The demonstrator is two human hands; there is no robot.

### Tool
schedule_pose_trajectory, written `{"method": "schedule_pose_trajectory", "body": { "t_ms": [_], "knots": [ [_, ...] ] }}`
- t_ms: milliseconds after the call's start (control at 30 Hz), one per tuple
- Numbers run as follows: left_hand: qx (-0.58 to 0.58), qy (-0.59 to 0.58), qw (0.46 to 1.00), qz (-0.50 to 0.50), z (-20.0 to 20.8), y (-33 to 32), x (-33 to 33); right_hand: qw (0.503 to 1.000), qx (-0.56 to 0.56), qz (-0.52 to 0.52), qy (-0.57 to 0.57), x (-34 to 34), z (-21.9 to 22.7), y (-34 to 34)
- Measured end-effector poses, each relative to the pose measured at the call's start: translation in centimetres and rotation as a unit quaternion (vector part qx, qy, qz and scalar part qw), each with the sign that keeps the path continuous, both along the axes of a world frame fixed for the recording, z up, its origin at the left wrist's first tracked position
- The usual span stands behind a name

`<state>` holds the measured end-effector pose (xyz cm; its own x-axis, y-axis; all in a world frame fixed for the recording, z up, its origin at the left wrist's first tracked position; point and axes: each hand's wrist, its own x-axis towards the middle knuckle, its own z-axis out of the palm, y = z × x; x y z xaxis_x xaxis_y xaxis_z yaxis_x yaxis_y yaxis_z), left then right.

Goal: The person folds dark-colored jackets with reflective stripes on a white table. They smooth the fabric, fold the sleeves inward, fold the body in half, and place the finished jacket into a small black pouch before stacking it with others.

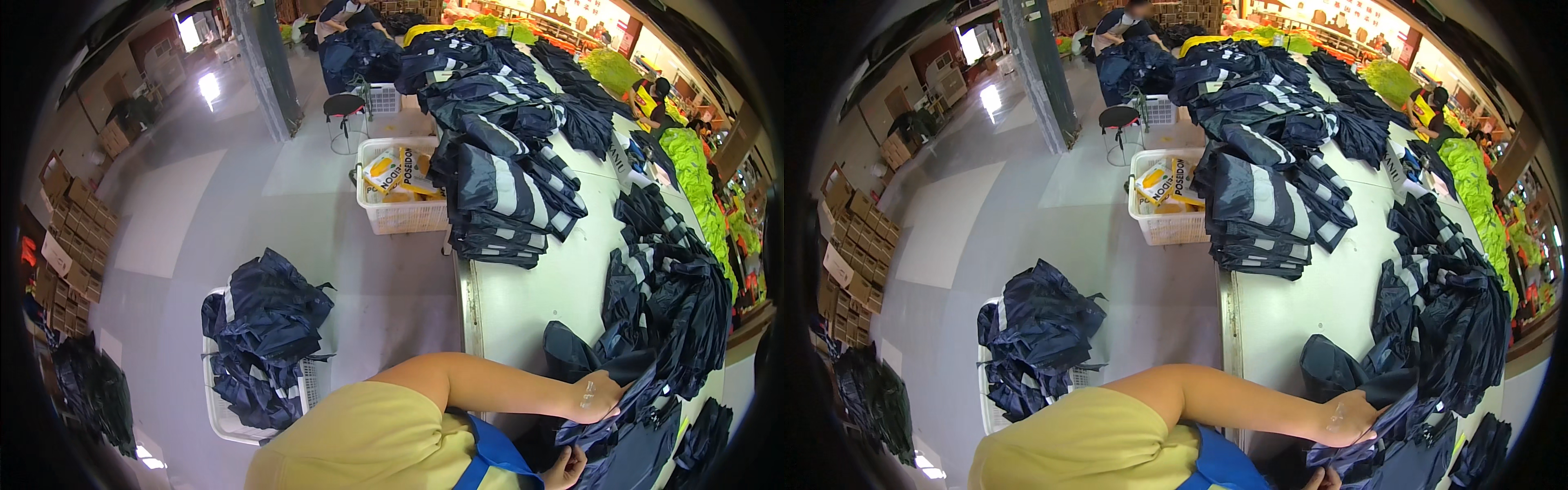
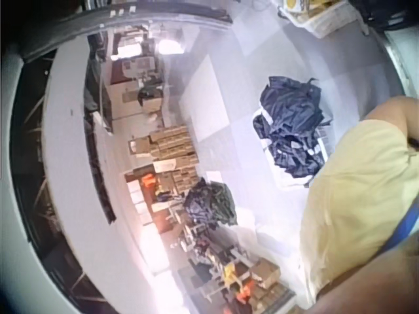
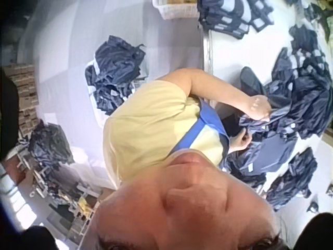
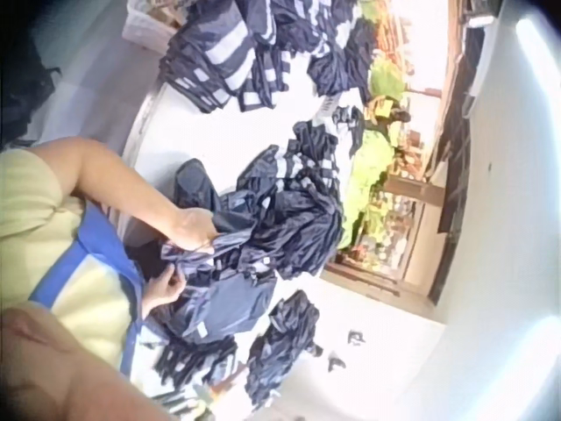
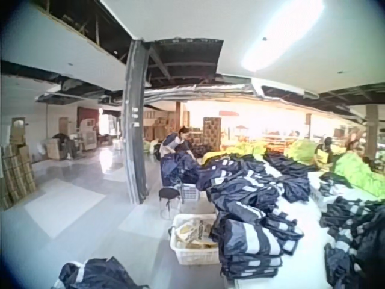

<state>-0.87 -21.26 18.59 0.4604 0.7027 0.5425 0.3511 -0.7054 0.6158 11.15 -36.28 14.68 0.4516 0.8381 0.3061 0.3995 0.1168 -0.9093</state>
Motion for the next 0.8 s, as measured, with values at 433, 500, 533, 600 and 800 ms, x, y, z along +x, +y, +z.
{"method": "schedule_pose_trajectory", "body": {
  "t_ms": [433,500,533,600,800],
  "knots": [
    [-0.056,0.071,0.995,-0.041,0.6,-0.8,-1.0,0.985,-0.139,0.027,-0.094,1.3,1.6,-0.8],
    [-0.053,0.086,0.994,-0.036,0.1,-0.6,-0.7,0.973,-0.18,0.013,-0.145,-0.1,3.4,-0.9],
    [-0.05,0.093,0.994,-0.035,0.0,-0.6,-0.8,0.965,-0.2,0.007,-0.171,-0.6,4.3,-1.0],
    [-0.044,0.106,0.993,-0.033,-0.1,-0.6,-0.9,0.952,-0.219,0.023,-0.214,-0.9,5.3,-1.1],
    [-0.03,0.008,0.999,0.01,-0.7,0.3,-0.4,0.924,-0.272,0.055,-0.265,1.1,5.7,-1.9]
  ]
}}
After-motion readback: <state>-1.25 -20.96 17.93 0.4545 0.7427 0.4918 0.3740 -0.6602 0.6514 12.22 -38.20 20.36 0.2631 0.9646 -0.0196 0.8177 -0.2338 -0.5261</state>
